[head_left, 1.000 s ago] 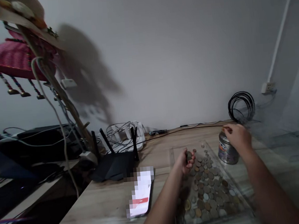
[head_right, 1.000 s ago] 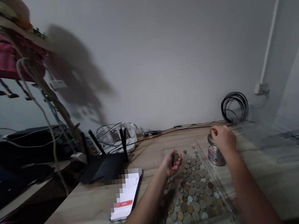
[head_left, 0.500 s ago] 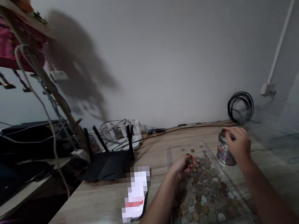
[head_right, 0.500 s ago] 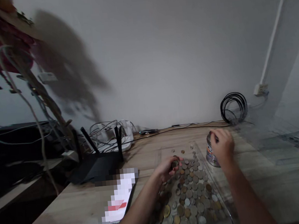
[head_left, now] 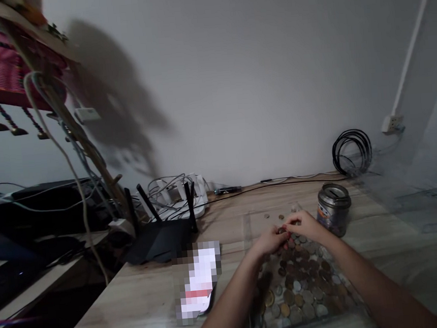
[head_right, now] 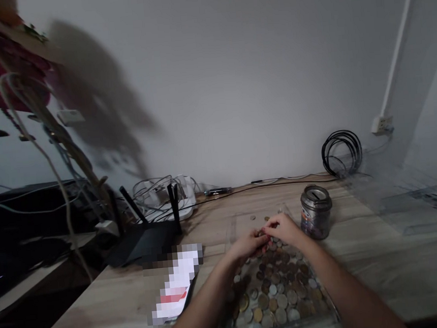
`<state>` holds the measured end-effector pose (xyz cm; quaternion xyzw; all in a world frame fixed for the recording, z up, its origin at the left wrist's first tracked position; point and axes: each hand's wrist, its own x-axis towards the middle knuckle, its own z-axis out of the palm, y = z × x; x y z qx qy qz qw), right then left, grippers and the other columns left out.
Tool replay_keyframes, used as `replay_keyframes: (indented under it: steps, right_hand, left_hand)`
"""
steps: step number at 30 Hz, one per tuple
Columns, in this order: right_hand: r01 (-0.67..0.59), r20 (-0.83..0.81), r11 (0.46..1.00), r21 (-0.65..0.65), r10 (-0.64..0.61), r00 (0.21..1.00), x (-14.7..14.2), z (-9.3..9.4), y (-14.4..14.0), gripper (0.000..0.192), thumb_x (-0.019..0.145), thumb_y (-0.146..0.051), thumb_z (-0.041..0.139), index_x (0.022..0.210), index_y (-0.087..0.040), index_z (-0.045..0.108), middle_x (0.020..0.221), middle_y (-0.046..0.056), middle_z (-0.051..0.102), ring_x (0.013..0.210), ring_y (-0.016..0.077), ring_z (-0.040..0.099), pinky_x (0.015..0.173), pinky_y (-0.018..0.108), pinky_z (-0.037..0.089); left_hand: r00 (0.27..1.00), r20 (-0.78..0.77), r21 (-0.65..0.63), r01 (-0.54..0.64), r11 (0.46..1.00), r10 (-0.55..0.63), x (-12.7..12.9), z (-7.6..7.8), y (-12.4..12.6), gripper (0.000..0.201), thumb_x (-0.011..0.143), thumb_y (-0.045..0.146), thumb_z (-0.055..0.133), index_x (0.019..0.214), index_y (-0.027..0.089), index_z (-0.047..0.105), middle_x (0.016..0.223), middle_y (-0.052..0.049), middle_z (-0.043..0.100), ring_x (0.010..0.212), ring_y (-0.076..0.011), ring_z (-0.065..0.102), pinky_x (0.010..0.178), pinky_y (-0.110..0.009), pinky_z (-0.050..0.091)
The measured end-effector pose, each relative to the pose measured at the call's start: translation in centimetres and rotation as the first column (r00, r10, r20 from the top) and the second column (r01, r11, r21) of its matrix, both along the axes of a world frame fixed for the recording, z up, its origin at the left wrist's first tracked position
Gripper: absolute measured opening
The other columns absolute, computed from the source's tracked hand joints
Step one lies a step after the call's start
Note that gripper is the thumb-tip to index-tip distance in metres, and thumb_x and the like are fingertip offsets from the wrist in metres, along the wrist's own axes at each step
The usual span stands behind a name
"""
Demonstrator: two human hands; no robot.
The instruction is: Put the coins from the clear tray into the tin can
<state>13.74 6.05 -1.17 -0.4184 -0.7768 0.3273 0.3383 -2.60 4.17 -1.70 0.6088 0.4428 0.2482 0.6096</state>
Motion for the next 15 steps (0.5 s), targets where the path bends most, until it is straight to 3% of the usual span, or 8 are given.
replay_keyframes:
  steps: [5, 7, 9, 11, 13, 15]
  right_hand:
    - [0.063, 0.001, 0.998, -0.013, -0.063, 0.998, -1.1, 0.3, -0.8, 0.011, 0.067, -0.025, 0.059, 0.064, -0.014, 0.063, 0.059, 0.002, 0.061, 0.056, 0.0135, 0.053, 0.054, 0.023, 0.04]
    - [0.106, -0.058, 0.992, 0.07, -0.102, 0.993, -1.2, 0.9, -1.2, 0.014, 0.071, -0.026, 0.056, 0.065, -0.015, 0.062, 0.062, 0.003, 0.062, 0.059, 0.0138, 0.054, 0.056, 0.023, 0.041]
    - [0.23, -0.115, 0.948, 0.22, -0.209, 0.971, -0.5, 1.9, -1.7, 0.017, 0.075, -0.029, 0.054, 0.069, -0.016, 0.062, 0.066, 0.003, 0.063, 0.063, 0.0141, 0.055, 0.059, 0.023, 0.041]
    - [0.409, -0.166, 0.813, 0.414, -0.375, 0.912, 1.1, 3.2, -2.3, 0.019, 0.079, -0.031, 0.051, 0.074, -0.017, 0.064, 0.07, 0.004, 0.063, 0.067, 0.0147, 0.055, 0.063, 0.024, 0.041]
    - [0.58, -0.229, 0.581, 0.57, -0.567, 0.792, 3.6, 4.6, -2.6, 0.021, 0.08, -0.032, 0.051, 0.078, -0.017, 0.066, 0.074, 0.006, 0.064, 0.071, 0.0164, 0.055, 0.068, 0.026, 0.04]
    - [0.702, -0.269, 0.36, 0.614, -0.74, 0.616, 6.4, 5.7, -2.5, 0.022, 0.079, -0.033, 0.052, 0.08, -0.018, 0.068, 0.075, 0.007, 0.063, 0.073, 0.0183, 0.054, 0.066, 0.028, 0.037]
  left_hand:
    - [0.999, -0.032, 0.017, 0.041, 0.999, -0.041, 0.2, 0.1, -0.1, 0.028, 0.075, 0.04, 0.057, 0.063, 0.015, 0.062, 0.044, 0.003, 0.047, 0.034, -0.0056, 0.031, 0.037, -0.022, 0.017]
    - [0.998, 0.032, -0.017, 0.051, 0.999, -0.05, 0.2, 0.3, -0.2, 0.032, 0.075, 0.044, 0.054, 0.064, 0.015, 0.061, 0.045, 0.003, 0.047, 0.035, -0.0052, 0.03, 0.037, -0.021, 0.016]
    - [0.996, 0.065, -0.068, 0.07, 0.995, -0.066, 0.1, 0.5, -0.2, 0.034, 0.075, 0.048, 0.053, 0.068, 0.015, 0.06, 0.048, 0.004, 0.047, 0.035, -0.0047, 0.029, 0.037, -0.021, 0.014]
    - [0.995, 0.066, -0.125, 0.082, 0.989, -0.074, 0.0, 0.8, -0.2, 0.035, 0.074, 0.05, 0.054, 0.072, 0.016, 0.06, 0.05, 0.004, 0.048, 0.036, -0.0042, 0.028, 0.037, -0.02, 0.012]
    - [0.996, 0.07, -0.18, 0.067, 0.981, -0.055, -0.1, 1.0, -0.2, 0.034, 0.074, 0.05, 0.054, 0.074, 0.016, 0.06, 0.051, 0.005, 0.046, 0.036, -0.0036, 0.025, 0.039, -0.02, 0.01]
    - [0.996, 0.084, -0.221, 0.033, 0.975, -0.015, -0.1, 1.2, -0.2, 0.032, 0.074, 0.048, 0.053, 0.074, 0.017, 0.059, 0.052, 0.005, 0.046, 0.037, -0.0032, 0.022, 0.04, -0.02, 0.008]
